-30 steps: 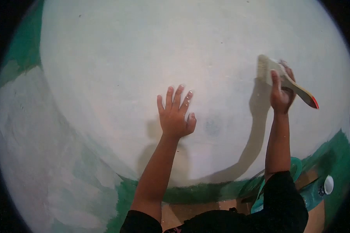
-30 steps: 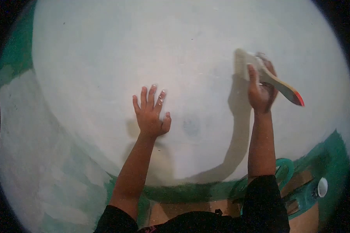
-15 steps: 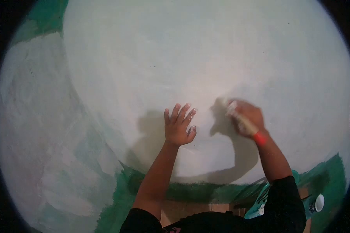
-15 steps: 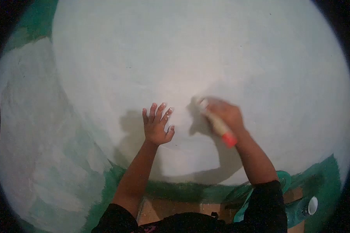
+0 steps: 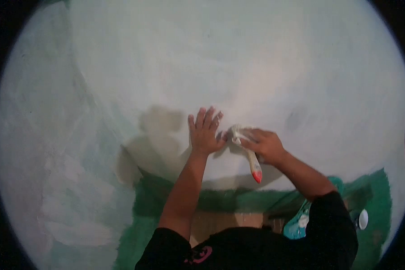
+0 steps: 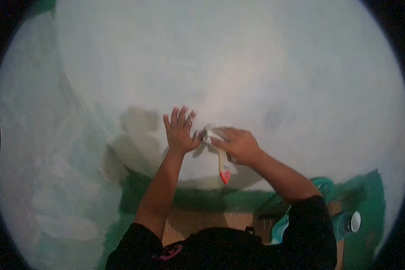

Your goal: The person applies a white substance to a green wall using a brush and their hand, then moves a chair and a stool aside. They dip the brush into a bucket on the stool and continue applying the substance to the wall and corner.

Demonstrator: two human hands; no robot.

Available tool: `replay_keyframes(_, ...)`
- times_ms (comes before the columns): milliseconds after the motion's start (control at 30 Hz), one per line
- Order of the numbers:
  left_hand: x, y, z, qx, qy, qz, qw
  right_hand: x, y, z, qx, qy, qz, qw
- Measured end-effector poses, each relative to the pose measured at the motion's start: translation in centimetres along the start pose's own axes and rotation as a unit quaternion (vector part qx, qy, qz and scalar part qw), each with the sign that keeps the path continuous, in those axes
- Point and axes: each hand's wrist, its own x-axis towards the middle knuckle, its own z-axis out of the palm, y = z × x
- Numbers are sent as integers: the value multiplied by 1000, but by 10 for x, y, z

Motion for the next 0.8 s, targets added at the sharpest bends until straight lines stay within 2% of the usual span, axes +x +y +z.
replay_keyframes(67,1,-2,3,0,-2,1,1000,3,15,-13,21,-48,32,998)
replay_keyframes(100,0,-3,5,12,6,8,1000,10,26,-28,46,-39,66,996)
replay_keyframes(133,-3,-3,5,23,15,16,999,10,49,-26,26,12,94,995)
replay_keyframes(167,-4,-3,4,13,-10,7,1000,24,54,-53,-30,63,71,995)
replay_keyframes(200,-6,-4,3,6,-13,10,1000,39,51,-77,-121,87,104,983)
replay_keyframes(233,-7,-4,4,8,-8,7,1000,50,41,-101,-24,174,139,975)
replay_keyframes(267,-8,-3,4,12,-4,3,1000,51,49,-106,-33,264,100,959)
replay_keyframes(333,-9,-5,7,0,2,6,1000,50,38,-103,-73,319,162,931)
replay_keyframes(400,-13,-5,6,-8,0,9,1000,13,47,-59,47,284,238,928)
replay_keyframes(433,-13,-4,6,-12,8,-7,1000,6,25,-43,24,233,218,947)
replay_keyframes(467,-13,-2,6,-16,14,-23,1000,-11,21,-20,-100,162,104,976)
replay_keyframes(533,-15,-2,5,-31,7,-23,999,-40,-16,18,-15,67,133,989)
replay_keyframes(567,-16,-3,5,-37,4,-30,999,-46,-30,33,-14,30,137,990)
replay_keyframes(600,-18,-4,4,-40,-1,-26,999,-51,-42,41,14,-42,170,984)
replay_keyframes(700,-18,-7,4,-20,-19,11,1000,-56,-39,40,26,-57,171,983)
replay_keyframes(800,-22,-3,5,-29,-45,-6,999,-38,-13,-4,34,-12,216,976)
